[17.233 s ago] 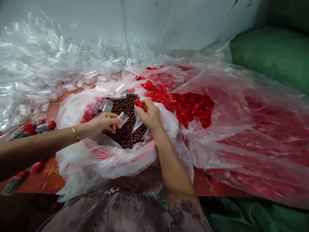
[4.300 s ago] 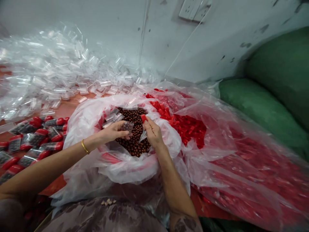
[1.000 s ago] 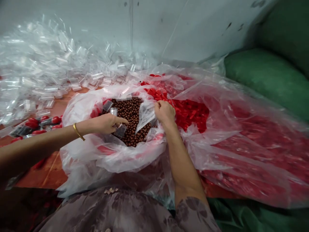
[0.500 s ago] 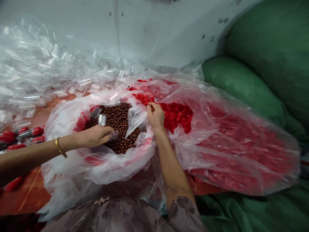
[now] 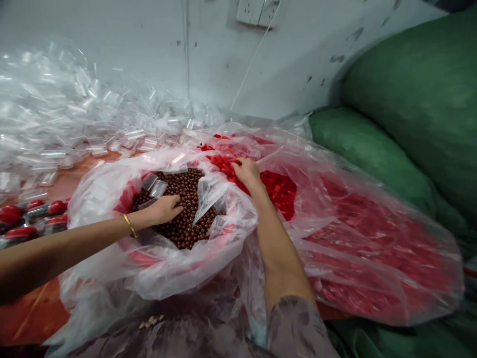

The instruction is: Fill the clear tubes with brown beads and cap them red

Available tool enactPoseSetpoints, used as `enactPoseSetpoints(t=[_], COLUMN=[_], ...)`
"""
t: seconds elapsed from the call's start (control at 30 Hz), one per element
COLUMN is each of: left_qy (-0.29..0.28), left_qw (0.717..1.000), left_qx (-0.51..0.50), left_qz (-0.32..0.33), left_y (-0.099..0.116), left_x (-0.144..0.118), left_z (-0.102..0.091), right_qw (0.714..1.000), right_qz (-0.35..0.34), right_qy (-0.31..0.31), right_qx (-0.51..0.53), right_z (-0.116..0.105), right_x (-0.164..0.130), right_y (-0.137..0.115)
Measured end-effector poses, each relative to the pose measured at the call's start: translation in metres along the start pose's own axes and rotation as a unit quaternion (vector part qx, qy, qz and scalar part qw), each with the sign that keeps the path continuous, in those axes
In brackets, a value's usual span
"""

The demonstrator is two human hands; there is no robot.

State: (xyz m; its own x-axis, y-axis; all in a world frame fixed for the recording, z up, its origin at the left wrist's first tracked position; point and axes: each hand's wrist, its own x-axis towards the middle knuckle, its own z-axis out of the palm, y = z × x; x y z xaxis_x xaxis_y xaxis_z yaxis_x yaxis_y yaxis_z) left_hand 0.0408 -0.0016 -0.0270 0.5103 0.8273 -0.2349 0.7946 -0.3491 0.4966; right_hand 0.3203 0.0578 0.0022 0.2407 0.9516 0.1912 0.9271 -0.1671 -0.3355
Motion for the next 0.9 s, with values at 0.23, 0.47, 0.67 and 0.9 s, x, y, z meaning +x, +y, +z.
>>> enactPoseSetpoints(t=[0.23,0.47,0.67,0.9], left_qy=[-0.067,-0.020,-0.021,0.013], left_qw=[0.866,0.804,0.802,0.824], left_qx=[-0.495,-0.583,-0.580,-0.553], left_qz=[0.010,0.114,0.143,0.123], left_y=[-0.016,-0.003,-0.005,-0.014], left_x=[0.003,-0.027,-0.052,-0.063], left_z=[-0.003,-0.019,-0.013,-0.001], right_qw=[0.948,0.864,0.868,0.915], right_qz=[0.013,-0.068,-0.151,-0.228], right_qy=[0.181,0.034,-0.035,-0.011], right_qx=[0.262,0.498,0.472,0.332], right_z=[-0.036,-0.024,0.006,0.019], right_x=[-0.035,-0.107,-0.136,-0.151], right_y=[-0.011,-0.075,-0.106,-0.114])
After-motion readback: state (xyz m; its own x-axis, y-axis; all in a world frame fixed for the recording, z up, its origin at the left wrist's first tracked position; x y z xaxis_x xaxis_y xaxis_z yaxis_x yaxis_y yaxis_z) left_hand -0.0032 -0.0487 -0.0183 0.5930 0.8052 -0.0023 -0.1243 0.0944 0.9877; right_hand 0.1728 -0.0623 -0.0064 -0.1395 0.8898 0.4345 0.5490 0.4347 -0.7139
